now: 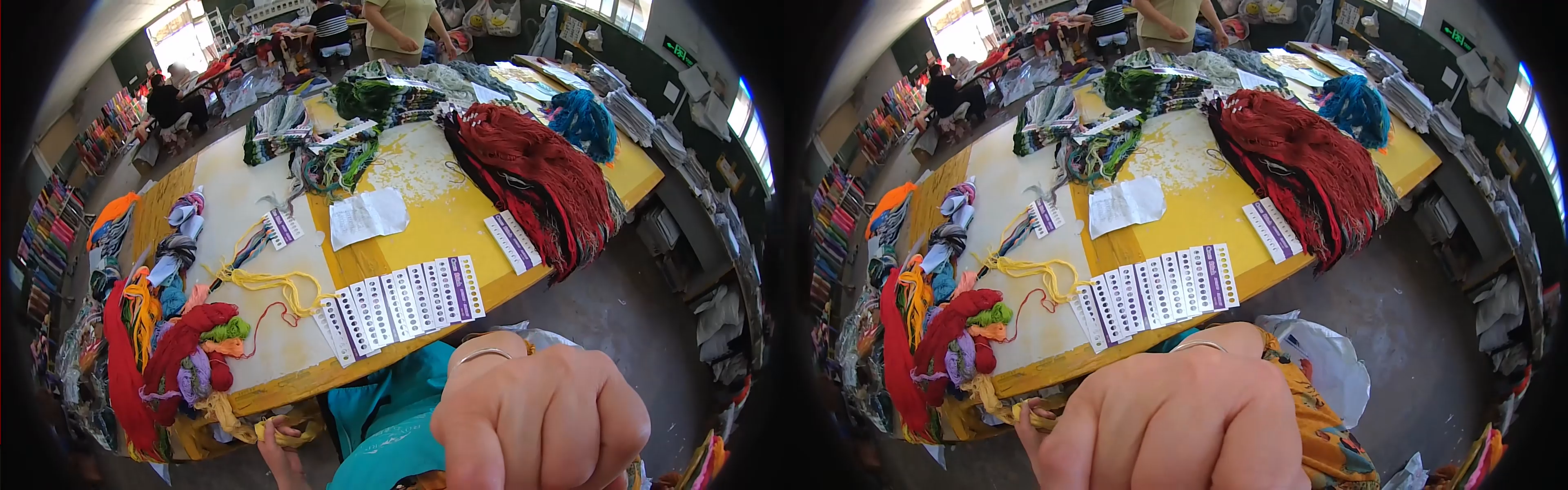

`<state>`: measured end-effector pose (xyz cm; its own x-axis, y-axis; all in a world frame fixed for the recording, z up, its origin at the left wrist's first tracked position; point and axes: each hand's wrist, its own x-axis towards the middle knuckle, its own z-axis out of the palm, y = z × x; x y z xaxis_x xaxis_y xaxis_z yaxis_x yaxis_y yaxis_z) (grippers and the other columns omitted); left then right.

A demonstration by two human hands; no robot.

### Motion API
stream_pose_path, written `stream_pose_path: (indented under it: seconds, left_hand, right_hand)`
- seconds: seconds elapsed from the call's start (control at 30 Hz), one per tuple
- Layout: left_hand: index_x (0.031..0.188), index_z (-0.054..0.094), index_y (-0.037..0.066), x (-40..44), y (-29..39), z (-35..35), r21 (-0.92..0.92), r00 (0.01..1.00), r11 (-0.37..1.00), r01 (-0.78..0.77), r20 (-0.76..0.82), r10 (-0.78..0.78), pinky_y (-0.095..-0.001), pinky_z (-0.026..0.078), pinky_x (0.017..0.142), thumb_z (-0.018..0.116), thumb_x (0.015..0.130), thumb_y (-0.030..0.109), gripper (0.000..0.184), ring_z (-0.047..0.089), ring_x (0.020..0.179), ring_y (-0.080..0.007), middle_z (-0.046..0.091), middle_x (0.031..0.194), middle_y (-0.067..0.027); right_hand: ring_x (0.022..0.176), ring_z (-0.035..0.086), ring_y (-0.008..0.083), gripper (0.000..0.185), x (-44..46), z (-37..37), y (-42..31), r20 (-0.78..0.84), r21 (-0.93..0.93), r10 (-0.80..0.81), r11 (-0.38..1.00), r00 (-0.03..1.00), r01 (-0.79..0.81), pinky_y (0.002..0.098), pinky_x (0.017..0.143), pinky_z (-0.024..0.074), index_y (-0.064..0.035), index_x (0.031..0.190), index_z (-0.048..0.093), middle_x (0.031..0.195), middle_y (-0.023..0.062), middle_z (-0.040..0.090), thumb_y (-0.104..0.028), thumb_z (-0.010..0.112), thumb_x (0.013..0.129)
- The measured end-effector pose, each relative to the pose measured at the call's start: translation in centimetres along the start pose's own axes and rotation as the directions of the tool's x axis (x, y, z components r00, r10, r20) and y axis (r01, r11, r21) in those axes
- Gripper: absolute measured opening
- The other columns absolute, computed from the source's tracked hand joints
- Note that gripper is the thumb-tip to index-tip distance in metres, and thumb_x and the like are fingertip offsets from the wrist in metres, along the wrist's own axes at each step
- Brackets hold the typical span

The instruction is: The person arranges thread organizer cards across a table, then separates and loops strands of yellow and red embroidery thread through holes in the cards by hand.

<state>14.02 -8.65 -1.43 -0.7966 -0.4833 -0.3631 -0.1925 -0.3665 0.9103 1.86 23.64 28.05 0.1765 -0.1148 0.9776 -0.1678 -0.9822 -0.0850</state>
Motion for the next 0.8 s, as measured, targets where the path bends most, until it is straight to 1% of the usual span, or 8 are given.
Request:
stream_pose_path:
  seconds: [0.27, 0.33, 0.4, 0.43, 0.5, 0.57, 0.63, 0.8]
  left_hand:
    - [0.101, 0.061, -0.004, -0.4, 1.7, 1.1, -0.016, 1.000, 1.000, -0.021, 0.011, 0.021, -0.0287, 0.052, 0.058, 0.048, 0.099, 0.022, 0.029, 0.059, 0.058, -0.0176, 0.058, 0.063, -0.0077]
    - [0.104, 0.061, -0.004, -0.5, 2.2, 1.4, -0.023, 0.999, 0.999, -0.031, 0.026, 0.032, -0.0300, 0.052, 0.061, 0.049, 0.098, 0.021, 0.029, 0.059, 0.060, -0.0178, 0.059, 0.065, -0.0089]
    - [0.105, 0.061, -0.004, 0.0, 2.4, 1.6, -0.046, 0.997, 0.997, -0.061, 0.053, 0.064, -0.0310, 0.052, 0.064, 0.049, 0.098, 0.021, 0.029, 0.060, 0.064, -0.0182, 0.060, 0.068, -0.0096]
    - [0.107, 0.061, -0.004, 0.0, 2.6, 1.6, -0.071, 0.993, 0.993, -0.091, 0.069, 0.096, -0.0320, 0.053, 0.066, 0.049, 0.098, 0.021, 0.029, 0.061, 0.067, -0.0186, 0.061, 0.072, -0.0102]
    - [0.112, 0.059, -0.002, 0.8, 2.8, 2.3, -0.295, 0.998, 0.955, 0.021, 0.067, -0.001, -0.0354, 0.053, 0.079, 0.053, 0.097, 0.021, 0.028, 0.063, 0.086, -0.0212, 0.064, 0.095, -0.0110]
    - [0.120, 0.055, -0.002, 0.7, 4.0, 4.2, -0.337, 0.986, 0.937, 0.090, 0.165, -0.035, -0.0376, 0.049, 0.094, 0.053, 0.097, 0.022, 0.033, 0.062, 0.105, -0.0256, 0.063, 0.113, -0.0168]
    - [0.130, 0.050, -0.003, 1.6, 4.6, 6.0, -0.395, 0.967, 0.908, 0.141, 0.253, -0.040, -0.0397, 0.042, 0.101, 0.049, 0.098, 0.023, 0.041, 0.054, 0.120, -0.0279, 0.056, 0.128, -0.0180]
    - [0.133, 0.049, -0.002, 2.7, 4.4, 9.2, -0.484, 0.912, 0.836, 0.259, 0.407, -0.047, -0.0397, 0.038, 0.106, 0.048, 0.098, 0.023, 0.043, 0.047, 0.129, -0.0239, 0.053, 0.136, -0.0133]
  right_hand:
    - [0.039, 0.041, 0.0100, 0.028, -1.8, 0.2, -0.4, -0.017, -0.132, -0.043, 0.990, 0.999, 0.041, 0.0454, 0.081, 0.0576, -0.0050, 0.071, 0.050, 0.052, 0.0003, 0.039, -0.017, 0.055, 0.096]
    - [0.048, 0.041, 0.0137, 0.026, -3.3, 0.8, -0.3, -0.222, -0.206, -0.073, 0.978, 0.972, 0.026, 0.0456, 0.072, 0.0533, 0.0000, 0.073, 0.053, 0.058, 0.0012, 0.043, -0.022, 0.061, 0.084]
    - [0.047, 0.041, 0.0158, 0.026, -5.3, 0.4, -0.2, -0.415, -0.309, -0.008, 0.942, 0.910, -0.133, 0.0503, 0.071, 0.0527, -0.0021, 0.071, 0.051, 0.059, 0.0034, 0.046, -0.018, 0.055, 0.090]
    - [0.049, 0.041, 0.0163, 0.026, -6.5, 0.0, 0.0, -0.524, -0.351, 0.029, 0.903, 0.851, -0.247, 0.0520, 0.073, 0.0524, -0.0032, 0.070, 0.050, 0.060, 0.0038, 0.047, -0.016, 0.053, 0.092]
    - [0.059, 0.045, 0.0109, 0.018, -9.4, -0.6, 2.0, -0.875, -0.219, 0.122, 0.763, 0.468, -0.608, 0.0486, 0.080, 0.0515, -0.0050, 0.073, 0.049, 0.065, -0.0002, 0.048, -0.006, 0.053, 0.091]
    - [0.065, 0.049, 0.0056, 0.013, -13.6, -1.5, 4.6, -0.924, 0.081, 0.350, 0.572, 0.154, -0.816, 0.0279, 0.076, 0.0515, -0.0028, 0.082, 0.056, 0.071, -0.0011, 0.053, -0.011, 0.061, 0.091]
    - [0.070, 0.054, 0.0055, 0.010, -17.2, -0.8, 7.7, -0.872, 0.257, 0.487, 0.368, -0.050, -0.893, 0.0228, 0.071, 0.0499, -0.0017, 0.088, 0.060, 0.076, -0.0007, 0.058, -0.011, 0.064, 0.090]
    - [0.072, 0.055, 0.0034, 0.012, -23.7, 2.1, 12.6, -0.746, 0.286, 0.656, 0.157, -0.117, -0.945, 0.0188, 0.064, 0.0444, 0.0015, 0.095, 0.064, 0.080, -0.0002, 0.064, -0.009, 0.065, 0.089]
